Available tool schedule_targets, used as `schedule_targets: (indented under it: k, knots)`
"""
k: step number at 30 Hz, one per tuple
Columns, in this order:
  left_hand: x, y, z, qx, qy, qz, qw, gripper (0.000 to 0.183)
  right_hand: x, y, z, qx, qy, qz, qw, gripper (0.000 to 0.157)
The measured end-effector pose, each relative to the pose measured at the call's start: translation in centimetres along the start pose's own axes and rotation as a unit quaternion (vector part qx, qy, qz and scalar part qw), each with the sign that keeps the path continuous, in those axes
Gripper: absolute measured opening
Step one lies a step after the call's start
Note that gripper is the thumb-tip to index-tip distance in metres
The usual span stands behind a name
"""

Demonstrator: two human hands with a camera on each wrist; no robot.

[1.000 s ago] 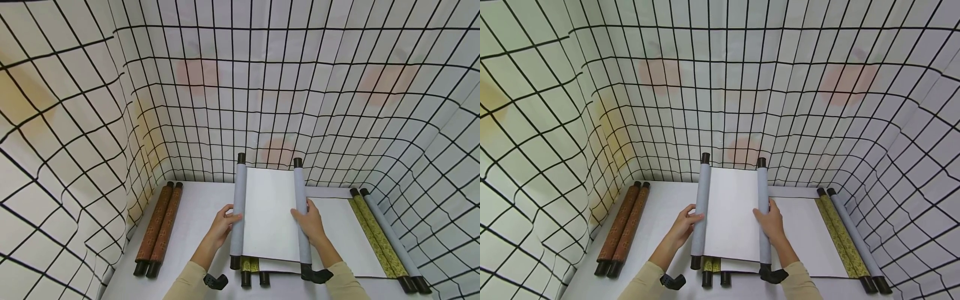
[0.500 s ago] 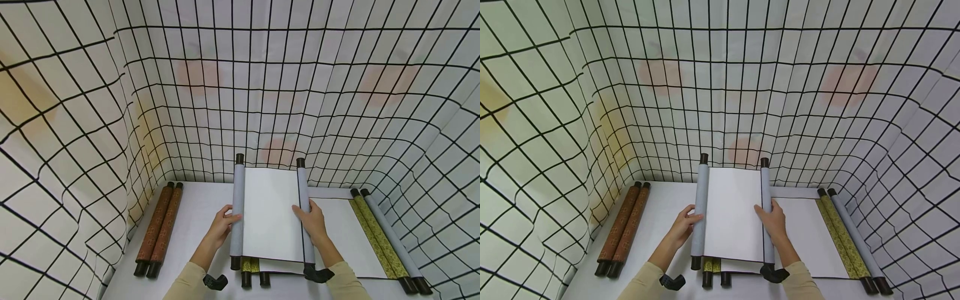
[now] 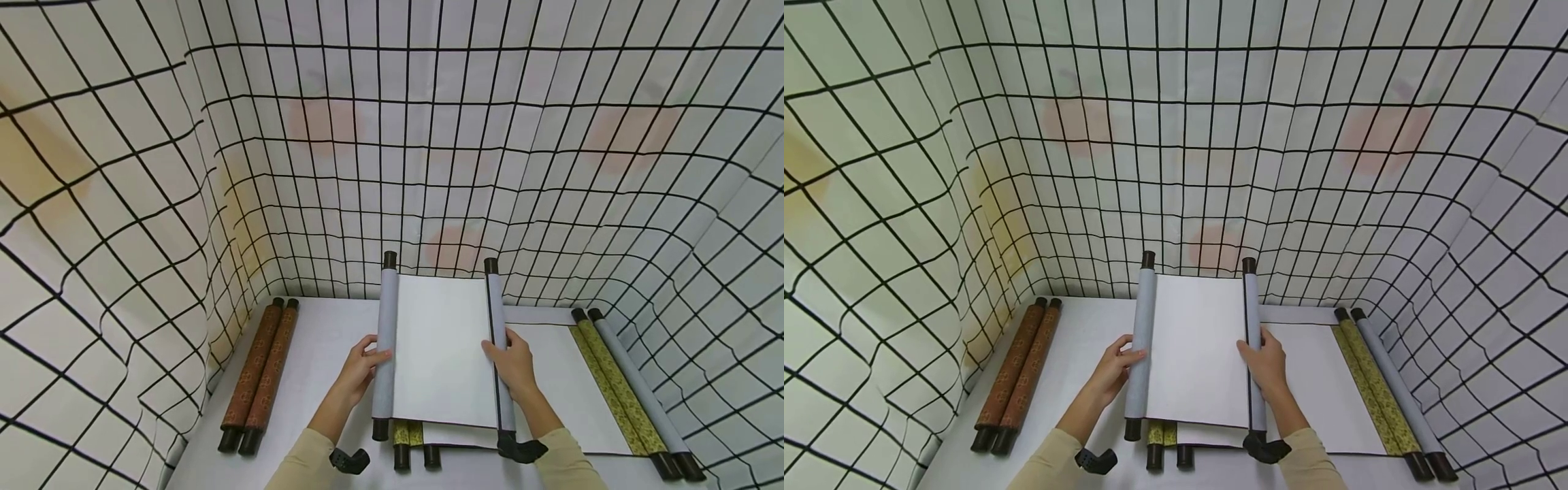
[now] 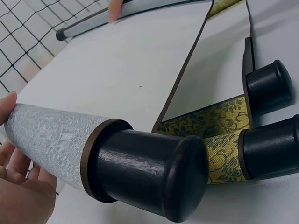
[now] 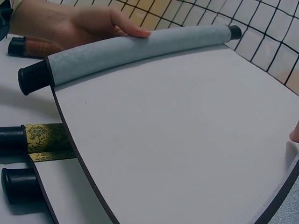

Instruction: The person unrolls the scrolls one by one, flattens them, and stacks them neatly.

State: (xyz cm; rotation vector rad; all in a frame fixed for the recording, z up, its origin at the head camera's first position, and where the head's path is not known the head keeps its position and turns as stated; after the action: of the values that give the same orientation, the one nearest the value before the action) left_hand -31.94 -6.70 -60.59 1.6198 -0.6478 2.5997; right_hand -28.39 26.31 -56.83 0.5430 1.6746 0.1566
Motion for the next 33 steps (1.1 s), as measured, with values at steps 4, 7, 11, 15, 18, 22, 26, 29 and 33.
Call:
schedule_targets:
  k: [4,7,11,15,18,22,26,29,33]
  knots:
    - [-0.1,0.3,0.1,0.006,0.0,0.0,1.0,0.034,-0.1,-0.1,0.1,0.005,-0.004,0.002,1.0,0.072]
    - [-0.3,0.5,0.2,0.009,-0.001,-0.002,1.0,0.033,-0.1,-0.1,0.2,0.011,-0.008,0.001,1.0,0.073]
    - [-0.5,0.8,0.3,0.011,-0.001,0.002,0.9999,0.033,0.0,0.0,0.4,0.018,-0.008,0.002,1.0,0.074]
    - [-0.6,0.8,0.4,0.01,-0.002,0.003,0.9999,0.033,0.0,0.4,0.4,0.022,-0.002,-0.001,1.0,0.073]
    - [-0.6,0.8,0.5,0.009,-0.003,0.003,1.0,0.033,0.0,0.5,0.3,0.023,0.0,-0.011,1.0,0.069]
    - [-0.5,0.7,0.5,0.007,-0.006,0.006,0.9999,0.033,-0.1,0.7,0.2,0.019,-0.003,-0.011,1.0,0.063]
    - [-0.5,0.5,0.4,0.004,-0.007,0.011,0.9999,0.03,-0.3,0.9,0.2,0.014,-0.003,-0.008,1.0,0.059]
    - [-0.6,0.4,0.4,0.002,-0.006,0.013,0.9999,0.029,-0.1,1.0,0.3,0.012,-0.003,-0.005,1.0,0.058]
    - [-0.6,0.3,0.2,0.0,-0.002,0.01,0.9999,0.03,0.3,1.1,0.3,0.007,-0.003,0.003,1.0,0.066]
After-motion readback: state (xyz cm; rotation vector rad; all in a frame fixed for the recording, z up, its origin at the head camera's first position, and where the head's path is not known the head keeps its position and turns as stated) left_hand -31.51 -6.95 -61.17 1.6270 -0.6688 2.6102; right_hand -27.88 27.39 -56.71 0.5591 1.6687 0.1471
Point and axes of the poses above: each hand's wrist, its own z-axis away from the middle knuckle, its own y-axis out of the back of the hand, x = y × z, the point moved 5 cm from there along -z, towards the middle knuckle, and after that the axes turned 15 degrees about y, right-handed, at the moved point
